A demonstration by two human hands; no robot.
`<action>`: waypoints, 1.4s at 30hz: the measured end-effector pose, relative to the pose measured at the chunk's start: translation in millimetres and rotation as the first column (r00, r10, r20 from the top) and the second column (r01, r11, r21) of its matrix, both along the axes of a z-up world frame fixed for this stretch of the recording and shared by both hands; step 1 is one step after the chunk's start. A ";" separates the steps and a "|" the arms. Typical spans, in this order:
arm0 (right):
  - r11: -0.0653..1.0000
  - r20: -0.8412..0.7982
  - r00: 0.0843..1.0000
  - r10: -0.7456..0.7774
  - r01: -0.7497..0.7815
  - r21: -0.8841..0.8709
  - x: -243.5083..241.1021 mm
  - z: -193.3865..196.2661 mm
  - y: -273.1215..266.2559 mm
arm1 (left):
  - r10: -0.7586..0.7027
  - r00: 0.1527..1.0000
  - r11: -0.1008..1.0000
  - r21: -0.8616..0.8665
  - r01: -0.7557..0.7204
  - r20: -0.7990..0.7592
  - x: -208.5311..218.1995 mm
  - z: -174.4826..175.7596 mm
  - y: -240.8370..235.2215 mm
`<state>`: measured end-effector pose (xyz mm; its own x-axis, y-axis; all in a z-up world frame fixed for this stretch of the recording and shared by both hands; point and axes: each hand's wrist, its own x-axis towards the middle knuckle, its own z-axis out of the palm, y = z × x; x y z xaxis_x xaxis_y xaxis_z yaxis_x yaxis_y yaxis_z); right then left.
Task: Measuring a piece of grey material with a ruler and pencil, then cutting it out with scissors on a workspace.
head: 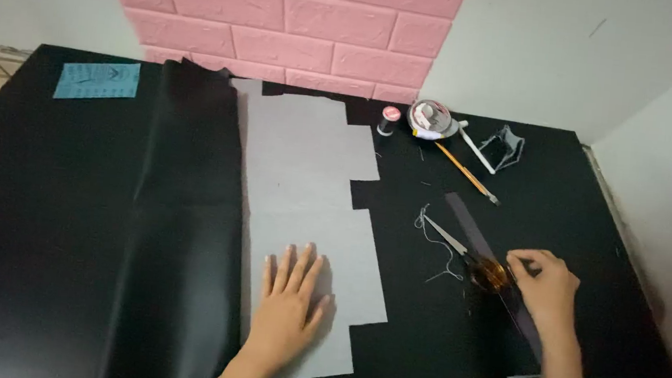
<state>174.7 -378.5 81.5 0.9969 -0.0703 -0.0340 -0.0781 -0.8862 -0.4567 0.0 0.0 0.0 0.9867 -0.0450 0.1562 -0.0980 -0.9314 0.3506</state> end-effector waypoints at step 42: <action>0.551 -0.452 0.757 0.473 -0.654 -0.519 46.6 -5.5 134.4 | -0.003 0.989 0.998 0.057 -0.005 0.147 -2.3 -8.5 1.0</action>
